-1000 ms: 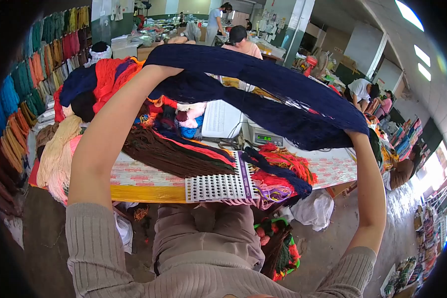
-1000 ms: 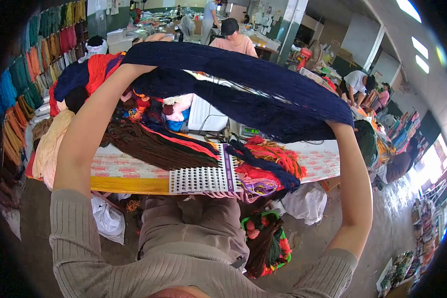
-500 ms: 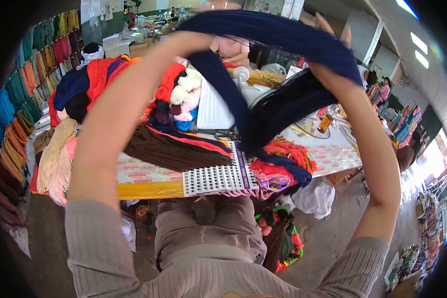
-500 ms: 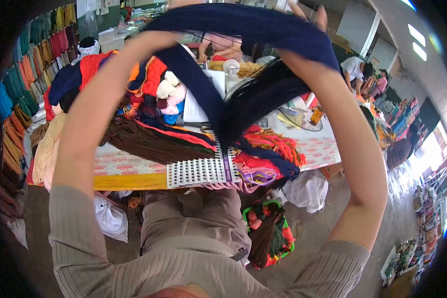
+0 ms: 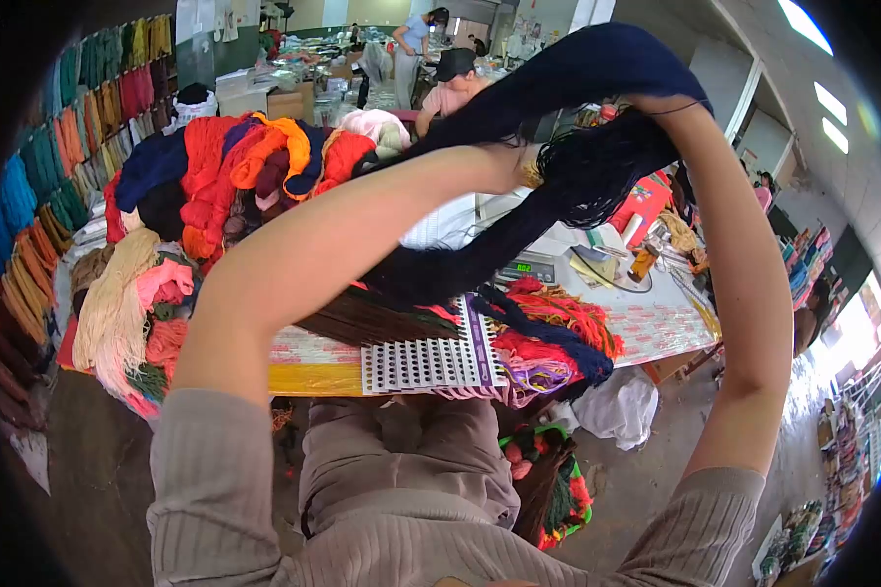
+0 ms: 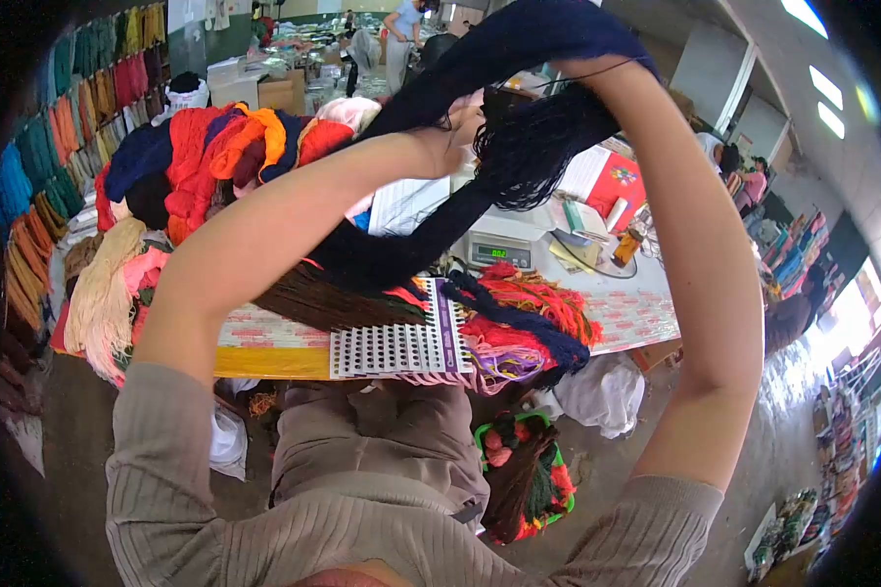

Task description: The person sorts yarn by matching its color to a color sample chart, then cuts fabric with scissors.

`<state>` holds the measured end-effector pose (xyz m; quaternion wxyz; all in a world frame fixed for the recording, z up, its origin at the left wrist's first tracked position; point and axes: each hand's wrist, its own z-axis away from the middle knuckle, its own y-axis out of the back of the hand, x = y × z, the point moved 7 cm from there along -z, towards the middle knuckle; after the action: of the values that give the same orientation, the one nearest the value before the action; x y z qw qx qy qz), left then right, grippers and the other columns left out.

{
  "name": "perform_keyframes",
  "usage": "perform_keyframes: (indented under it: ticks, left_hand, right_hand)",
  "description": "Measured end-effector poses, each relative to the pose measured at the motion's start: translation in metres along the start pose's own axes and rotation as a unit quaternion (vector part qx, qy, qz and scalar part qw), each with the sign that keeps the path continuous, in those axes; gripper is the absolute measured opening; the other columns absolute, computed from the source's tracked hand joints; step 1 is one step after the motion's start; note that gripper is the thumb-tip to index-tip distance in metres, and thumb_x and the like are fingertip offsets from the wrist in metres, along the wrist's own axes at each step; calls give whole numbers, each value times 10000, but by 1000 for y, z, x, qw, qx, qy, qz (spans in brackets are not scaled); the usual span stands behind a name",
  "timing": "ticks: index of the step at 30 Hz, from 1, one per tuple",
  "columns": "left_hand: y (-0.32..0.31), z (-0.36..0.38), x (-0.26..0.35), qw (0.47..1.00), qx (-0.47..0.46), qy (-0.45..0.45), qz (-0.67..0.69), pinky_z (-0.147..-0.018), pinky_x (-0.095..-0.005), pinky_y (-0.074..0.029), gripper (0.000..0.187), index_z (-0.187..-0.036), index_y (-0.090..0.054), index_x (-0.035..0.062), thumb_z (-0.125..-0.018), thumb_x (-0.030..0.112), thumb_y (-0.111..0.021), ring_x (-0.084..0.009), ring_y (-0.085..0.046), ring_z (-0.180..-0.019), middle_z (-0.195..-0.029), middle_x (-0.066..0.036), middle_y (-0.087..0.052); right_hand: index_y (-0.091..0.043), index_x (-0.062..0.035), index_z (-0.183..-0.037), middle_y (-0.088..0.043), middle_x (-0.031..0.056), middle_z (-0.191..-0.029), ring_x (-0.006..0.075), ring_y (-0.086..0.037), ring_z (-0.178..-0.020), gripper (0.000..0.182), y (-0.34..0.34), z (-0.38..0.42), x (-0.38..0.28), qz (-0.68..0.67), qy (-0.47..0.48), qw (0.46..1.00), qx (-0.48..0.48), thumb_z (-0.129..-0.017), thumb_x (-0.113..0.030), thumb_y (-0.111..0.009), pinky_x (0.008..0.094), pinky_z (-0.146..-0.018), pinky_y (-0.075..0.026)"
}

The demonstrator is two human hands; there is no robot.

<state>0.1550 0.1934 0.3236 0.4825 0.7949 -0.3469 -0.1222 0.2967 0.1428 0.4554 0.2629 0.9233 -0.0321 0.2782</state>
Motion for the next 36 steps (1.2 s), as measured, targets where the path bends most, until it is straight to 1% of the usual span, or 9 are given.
perform_keyframes:
  ticks: [6,8,12,20,22,24,27,33,36]
  left_hand:
    - [32,-13,-147,996,24,-75,-49,-812,-306,-480,348,-1036,-643,77,-791,323,-623,-218,-615,-927,-967,-96,-662]
    - [41,23,-164,878,373,-83,-288,-816,-604,-379,327,-968,-587,140,-754,385,-615,-278,-529,-1085,-1076,-59,-555]
    - [14,-17,-165,981,-51,-60,-176,-906,-493,-412,318,-1077,-604,188,-831,367,-510,-310,-550,-1073,-1110,-141,-600]
    - [42,-49,7,976,-37,-148,-158,-701,-403,-509,269,-861,-666,54,-697,254,-593,-249,-635,-730,-794,-134,-651]
    - [-24,-27,72,969,-74,-197,-131,-769,-407,-487,251,-868,-666,38,-711,209,-572,-267,-620,-822,-881,-138,-644]
    - [43,50,94,973,132,-188,17,-972,-372,-383,395,-1146,-551,81,-781,233,-568,-210,-529,-1071,-1143,-98,-567]
    - [27,52,35,889,280,-298,207,-930,-364,-409,398,-1120,-564,83,-774,270,-629,-233,-539,-1053,-1104,-124,-578]
    - [-5,47,-146,914,221,-62,-334,-893,-470,-385,368,-994,-657,155,-809,455,-553,-276,-556,-1027,-1035,-76,-616]
    - [25,21,-129,968,171,-25,-184,-880,-468,-405,394,-972,-683,156,-799,489,-563,-229,-591,-984,-1022,-75,-639]
  right_hand:
    - [-537,-190,-1235,-495,58,-1309,248,-370,-1277,453,-18,150,22,121,6,987,-106,-790,-267,-578,552,-1021,-250]
    - [-513,-164,-1258,-513,67,-1284,259,-402,-1254,523,-62,211,53,199,-70,966,-146,-777,-352,-595,500,-1020,-287]
    - [-456,-74,-1288,-492,124,-1298,262,-438,-1219,553,-120,261,80,-65,-73,968,-232,-839,-365,-597,356,-1013,-338]
    - [-539,-70,-1172,-599,196,-1067,330,-574,-1011,395,-31,90,25,-37,-20,998,37,-793,-181,-571,429,-849,-442]
    - [-523,-92,-1212,-523,157,-1247,322,-463,-1188,480,-28,68,-39,-125,-225,908,-330,-764,-220,-638,433,-971,-372]
    - [-481,-84,-1282,-379,152,-1394,279,-325,-1312,500,-1,74,-73,-49,56,993,-93,-817,-238,-577,435,-1070,-227]
    - [-487,-108,-1290,-269,110,-1463,330,-269,-1337,499,48,94,-80,3,29,999,24,-816,-236,-576,429,-1068,-195]
    - [-310,-157,-1388,-250,51,-1473,266,-255,-1353,582,-45,252,20,251,-64,957,-135,-852,-285,-498,516,-1005,-316]
    - [-519,-98,-1240,-494,145,-1284,305,-448,-1208,462,-41,241,59,-95,-114,972,-180,-794,-165,-623,366,-1006,-355]
